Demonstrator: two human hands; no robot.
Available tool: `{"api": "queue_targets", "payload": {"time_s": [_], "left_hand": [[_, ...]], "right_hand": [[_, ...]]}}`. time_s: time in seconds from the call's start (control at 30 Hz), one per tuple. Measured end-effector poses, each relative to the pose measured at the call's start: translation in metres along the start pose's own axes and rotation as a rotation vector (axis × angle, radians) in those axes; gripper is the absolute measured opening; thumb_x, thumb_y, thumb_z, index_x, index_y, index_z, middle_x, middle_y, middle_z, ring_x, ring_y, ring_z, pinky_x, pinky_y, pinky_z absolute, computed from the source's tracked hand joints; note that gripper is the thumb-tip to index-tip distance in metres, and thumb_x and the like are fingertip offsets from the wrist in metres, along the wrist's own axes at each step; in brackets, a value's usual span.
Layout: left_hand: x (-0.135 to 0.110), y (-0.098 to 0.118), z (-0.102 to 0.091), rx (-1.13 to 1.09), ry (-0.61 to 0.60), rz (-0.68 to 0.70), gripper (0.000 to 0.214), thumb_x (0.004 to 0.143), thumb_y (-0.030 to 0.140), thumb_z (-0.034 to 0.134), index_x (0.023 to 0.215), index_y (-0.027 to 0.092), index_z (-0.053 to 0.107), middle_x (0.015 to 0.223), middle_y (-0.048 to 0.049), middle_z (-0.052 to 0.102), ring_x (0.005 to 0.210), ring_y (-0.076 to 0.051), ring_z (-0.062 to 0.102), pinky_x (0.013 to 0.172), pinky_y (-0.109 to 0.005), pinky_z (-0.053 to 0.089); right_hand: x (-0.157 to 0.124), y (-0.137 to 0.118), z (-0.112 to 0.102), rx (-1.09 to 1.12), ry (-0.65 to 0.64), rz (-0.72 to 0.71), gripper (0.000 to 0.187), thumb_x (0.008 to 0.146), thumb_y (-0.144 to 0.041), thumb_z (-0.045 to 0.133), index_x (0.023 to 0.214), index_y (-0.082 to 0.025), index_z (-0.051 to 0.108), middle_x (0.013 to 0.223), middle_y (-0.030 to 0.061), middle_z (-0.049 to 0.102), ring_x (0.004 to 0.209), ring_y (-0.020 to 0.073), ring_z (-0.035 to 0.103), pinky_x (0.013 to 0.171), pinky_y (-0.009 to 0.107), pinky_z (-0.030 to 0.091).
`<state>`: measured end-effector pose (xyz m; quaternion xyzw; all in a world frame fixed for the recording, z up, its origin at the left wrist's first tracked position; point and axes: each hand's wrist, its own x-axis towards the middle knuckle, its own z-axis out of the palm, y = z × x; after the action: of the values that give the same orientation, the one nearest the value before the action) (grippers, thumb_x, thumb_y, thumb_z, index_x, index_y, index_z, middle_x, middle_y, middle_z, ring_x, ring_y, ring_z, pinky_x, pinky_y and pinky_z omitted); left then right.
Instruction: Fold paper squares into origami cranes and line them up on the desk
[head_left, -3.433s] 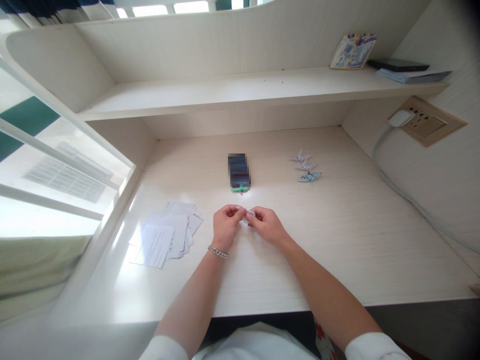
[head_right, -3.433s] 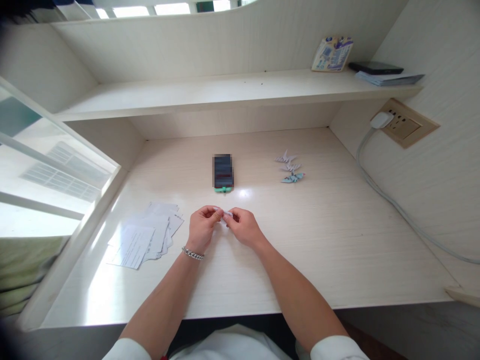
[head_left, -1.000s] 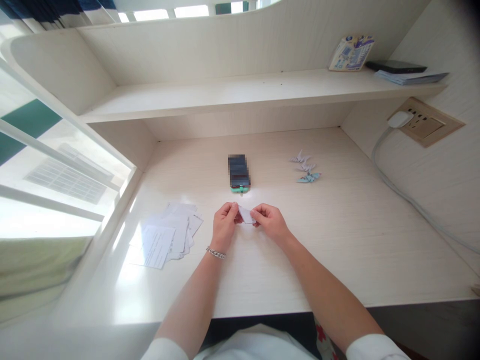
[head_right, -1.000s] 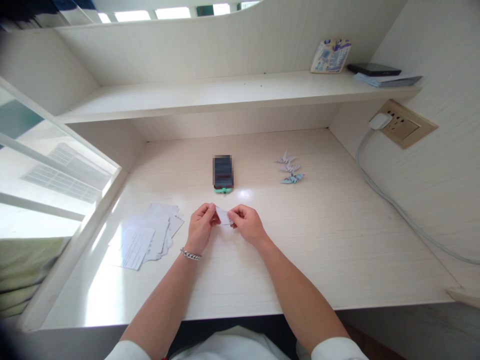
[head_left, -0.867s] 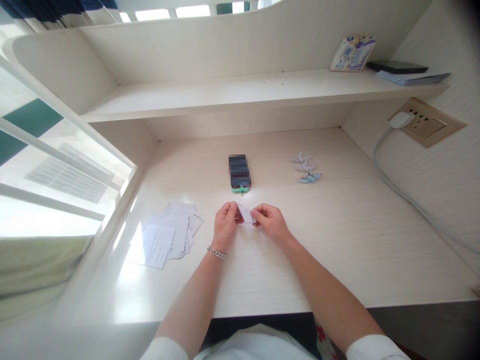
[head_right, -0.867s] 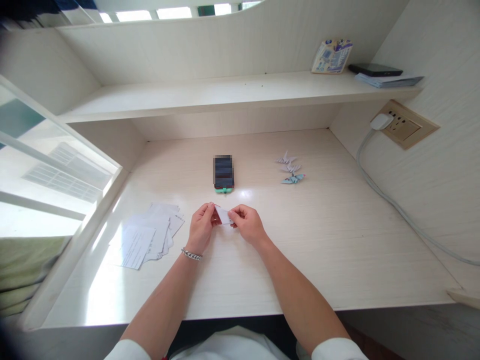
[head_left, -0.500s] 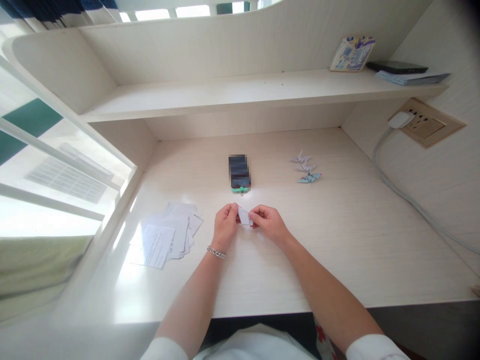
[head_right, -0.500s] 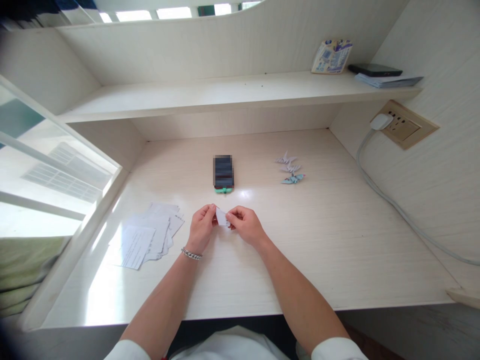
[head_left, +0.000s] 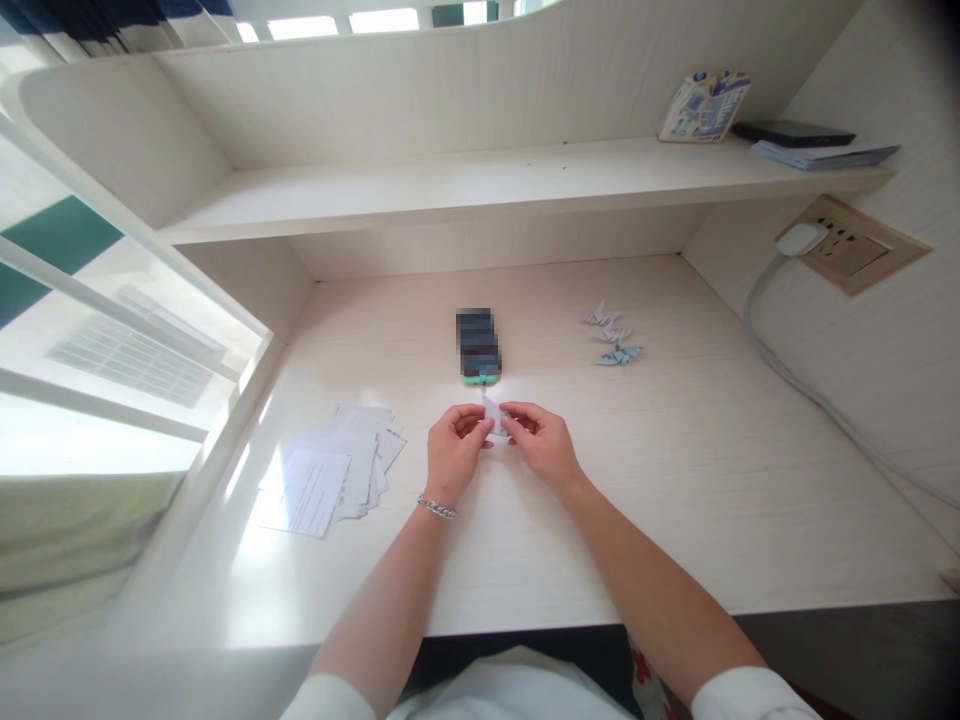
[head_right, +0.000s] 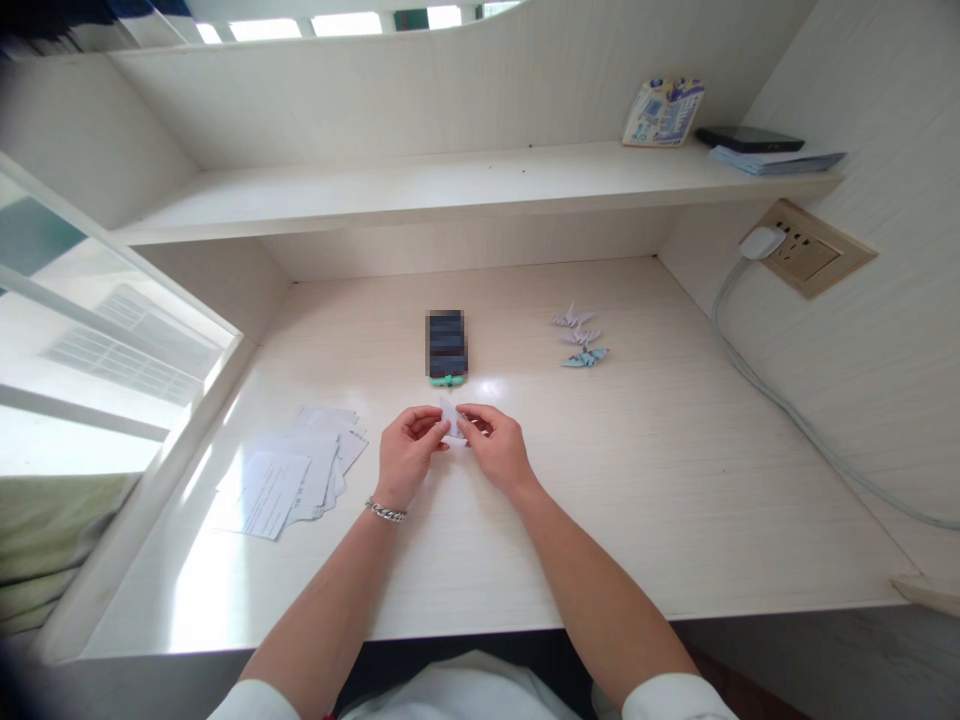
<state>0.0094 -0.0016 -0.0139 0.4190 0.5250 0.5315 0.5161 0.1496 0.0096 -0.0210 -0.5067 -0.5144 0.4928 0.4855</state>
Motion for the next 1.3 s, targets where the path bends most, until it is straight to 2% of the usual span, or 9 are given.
{"api": "queue_targets", "payload": {"time_s": [0.23, 0.43, 0.6, 0.93, 1.1, 1.3], "left_hand": [[0.0006, -0.0032, -0.0003, -0.004, -0.011, 0.046, 0.039, 0.064, 0.026, 0.075, 0.099, 0.014, 0.063, 0.1, -0.0118, 0.068, 0.095, -0.021, 0.064, 0.089, -0.038, 0.05], [-0.0002, -0.002, 0.0012, -0.049, -0.019, 0.025, 0.037, 0.063, 0.025, 0.076, 0.096, 0.013, 0.063, 0.096, -0.0118, 0.069, 0.09, -0.021, 0.066, 0.086, -0.038, 0.051], [-0.0005, -0.0012, 0.0018, -0.055, -0.012, 0.039, 0.038, 0.063, 0.025, 0.076, 0.097, 0.013, 0.063, 0.097, -0.0118, 0.069, 0.091, -0.021, 0.066, 0.086, -0.038, 0.052], [-0.0011, 0.0022, 0.0025, -0.064, -0.011, 0.037, 0.036, 0.062, 0.024, 0.076, 0.094, 0.014, 0.064, 0.095, -0.0107, 0.07, 0.089, -0.021, 0.066, 0.086, -0.038, 0.051], [-0.0004, -0.0005, 0.0005, 0.018, -0.004, 0.026, 0.026, 0.063, 0.026, 0.075, 0.085, 0.015, 0.067, 0.087, -0.0084, 0.07, 0.081, -0.019, 0.066, 0.081, -0.035, 0.052], [0.0002, -0.0002, -0.001, -0.029, -0.031, 0.063, 0.031, 0.065, 0.024, 0.074, 0.092, 0.014, 0.063, 0.093, -0.0101, 0.069, 0.088, -0.02, 0.066, 0.083, -0.037, 0.051]], "right_hand": [[0.0, -0.0026, -0.0007, 0.038, 0.003, 0.039, 0.03, 0.071, -0.038, 0.067, 0.094, -0.019, 0.068, 0.087, 0.0065, 0.068, 0.066, 0.0159, 0.061, 0.06, 0.03, 0.054], [0.0002, -0.0007, -0.0009, 0.024, -0.004, 0.033, 0.024, 0.071, -0.037, 0.067, 0.086, -0.018, 0.066, 0.079, 0.005, 0.067, 0.066, 0.0165, 0.062, 0.059, 0.029, 0.053], [0.001, 0.0003, -0.001, 0.043, -0.013, 0.027, 0.027, 0.071, -0.034, 0.067, 0.093, -0.019, 0.064, 0.089, 0.0059, 0.066, 0.069, 0.0163, 0.063, 0.059, 0.028, 0.052], [0.0014, -0.0011, -0.001, 0.061, -0.023, 0.06, 0.028, 0.068, -0.034, 0.068, 0.092, -0.019, 0.063, 0.091, 0.006, 0.065, 0.073, 0.0176, 0.063, 0.059, 0.029, 0.055], [0.0013, -0.0015, -0.0013, 0.063, -0.034, 0.061, 0.026, 0.068, -0.033, 0.068, 0.091, -0.02, 0.063, 0.091, 0.006, 0.065, 0.074, 0.0179, 0.062, 0.059, 0.029, 0.055], [0.0013, -0.0004, -0.0006, 0.082, -0.047, 0.055, 0.024, 0.069, -0.029, 0.067, 0.091, -0.02, 0.063, 0.092, 0.0053, 0.064, 0.075, 0.0178, 0.062, 0.059, 0.028, 0.054]]}}
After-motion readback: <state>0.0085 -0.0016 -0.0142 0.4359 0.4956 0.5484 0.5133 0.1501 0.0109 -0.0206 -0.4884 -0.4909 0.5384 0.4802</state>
